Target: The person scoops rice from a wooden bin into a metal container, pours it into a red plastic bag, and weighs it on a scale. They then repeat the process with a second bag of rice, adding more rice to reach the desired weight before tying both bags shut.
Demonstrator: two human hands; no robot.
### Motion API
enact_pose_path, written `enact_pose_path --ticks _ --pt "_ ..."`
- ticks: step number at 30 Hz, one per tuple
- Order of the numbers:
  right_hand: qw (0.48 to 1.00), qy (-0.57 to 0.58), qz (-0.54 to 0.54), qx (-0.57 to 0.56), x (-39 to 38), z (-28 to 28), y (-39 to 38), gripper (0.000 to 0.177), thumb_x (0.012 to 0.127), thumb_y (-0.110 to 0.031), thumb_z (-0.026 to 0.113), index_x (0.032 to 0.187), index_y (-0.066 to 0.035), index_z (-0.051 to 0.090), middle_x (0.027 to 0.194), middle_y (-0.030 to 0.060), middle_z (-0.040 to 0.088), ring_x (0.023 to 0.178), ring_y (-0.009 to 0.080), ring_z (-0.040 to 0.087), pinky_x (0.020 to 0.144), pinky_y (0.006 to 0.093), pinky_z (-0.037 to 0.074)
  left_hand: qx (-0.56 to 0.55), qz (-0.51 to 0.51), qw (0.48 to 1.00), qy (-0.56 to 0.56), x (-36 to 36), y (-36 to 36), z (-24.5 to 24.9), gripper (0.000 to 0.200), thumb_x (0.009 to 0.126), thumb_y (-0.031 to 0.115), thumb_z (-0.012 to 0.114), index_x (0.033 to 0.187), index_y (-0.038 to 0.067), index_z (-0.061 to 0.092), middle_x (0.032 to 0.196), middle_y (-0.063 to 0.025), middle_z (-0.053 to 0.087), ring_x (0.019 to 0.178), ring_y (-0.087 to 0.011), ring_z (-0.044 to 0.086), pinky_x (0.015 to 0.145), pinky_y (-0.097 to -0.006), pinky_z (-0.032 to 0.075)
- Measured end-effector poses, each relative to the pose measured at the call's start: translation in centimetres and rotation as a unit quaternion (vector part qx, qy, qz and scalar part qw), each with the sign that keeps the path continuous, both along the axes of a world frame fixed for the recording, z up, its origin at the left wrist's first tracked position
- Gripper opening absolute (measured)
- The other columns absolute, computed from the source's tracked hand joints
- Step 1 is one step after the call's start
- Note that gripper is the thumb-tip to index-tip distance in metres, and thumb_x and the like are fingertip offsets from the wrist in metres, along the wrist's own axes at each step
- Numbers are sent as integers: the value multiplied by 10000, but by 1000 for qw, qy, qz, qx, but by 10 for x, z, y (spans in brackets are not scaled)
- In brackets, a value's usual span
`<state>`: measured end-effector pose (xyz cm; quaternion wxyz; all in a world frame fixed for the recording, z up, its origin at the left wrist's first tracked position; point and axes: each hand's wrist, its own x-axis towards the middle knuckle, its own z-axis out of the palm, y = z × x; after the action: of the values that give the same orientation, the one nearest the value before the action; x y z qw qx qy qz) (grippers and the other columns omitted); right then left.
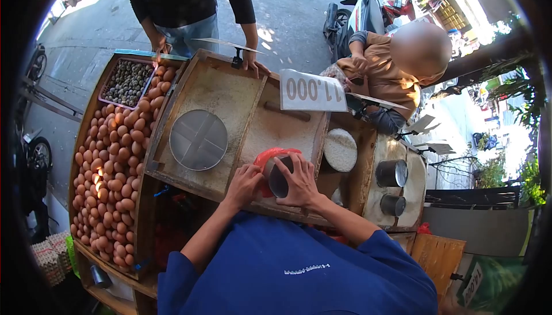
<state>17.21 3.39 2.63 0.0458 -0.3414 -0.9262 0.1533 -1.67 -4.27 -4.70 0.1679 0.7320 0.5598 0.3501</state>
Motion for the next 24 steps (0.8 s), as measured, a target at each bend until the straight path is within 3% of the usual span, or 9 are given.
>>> enact_pose_path --ticks 6,8,12,14,18,20,21,23,24 --pt "999 38 -32 -2 2 2 -3 1077 443 -387 777 1402 -229 311 1333 206 273 1232 409 262 955 527 256 -67 136 983 -102 23 -19 -13 41 807 49 581 833 65 608 779 -109 562 705 -251 585 653 -328 483" --pt "998 36 -58 7 1 4 -7 1074 446 -390 776 1401 -225 312 1331 208 273 1231 409 264 954 526 257 -182 198 924 -273 28 -22 -12 52 824 37 581 866 41 611 709 -67 579 595 -169 573 592 -275 478" --pt "995 23 -97 3 0 22 -12 1099 450 -388 798 1406 -181 296 1339 205 268 1259 399 254 989 520 240 -240 200 872 -376 29 -26 -19 106 830 25 586 933 35 609 827 -38 626 699 -101 581 655 -250 482" --pt "994 18 -105 -10 3 38 -12 1092 461 -389 796 1406 -169 295 1338 204 270 1256 397 257 993 519 239 -295 177 703 -622 32 -30 -42 120 827 18 592 946 24 597 902 -4 617 766 -80 579 682 -241 480" --pt "987 27 -144 -59 13 72 6 1089 478 -395 796 1408 -138 290 1335 202 271 1243 395 268 1001 519 238 -318 150 667 -657 31 -25 -18 129 847 53 609 968 34 567 913 -4 589 814 -81 573 716 -237 477" --pt "987 27 -148 -62 23 84 22 1077 486 -401 771 1411 -141 284 1316 201 290 1240 393 281 1002 514 245 -345 177 603 -698 37 -21 -8 350 832 131 670 1102 21 476 946 -54 590 838 -97 568 722 -239 461" --pt "983 70 -156 -63 30 88 32 1074 488 -398 770 1411 -132 290 1300 196 315 1226 382 313 1009 492 264 -343 179 601 -699 39 -18 -4 350 832 131 670 1102 21 476 946 -54 590 838 -97 568 722 -239 461" --pt "978 112 -162 -65 41 89 55 1072 490 -394 770 1412 -123 295 1284 191 340 1212 371 346 1015 469 283 -426 148 612 -650 42 -16 2 555 816 180 710 1206 29 346 1010 -104 582 852 -116 576 728 -261 467" --pt "951 183 -205 -139 48 78 69 1035 520 -380 762 1409 -112 305 1279 181 367 1197 342 377 1006 438 313 -426 149 611 -651 46 -17 1 555 816 180 710 1206 29 346 1010 -104 582 852 -116 576 728 -261 467"
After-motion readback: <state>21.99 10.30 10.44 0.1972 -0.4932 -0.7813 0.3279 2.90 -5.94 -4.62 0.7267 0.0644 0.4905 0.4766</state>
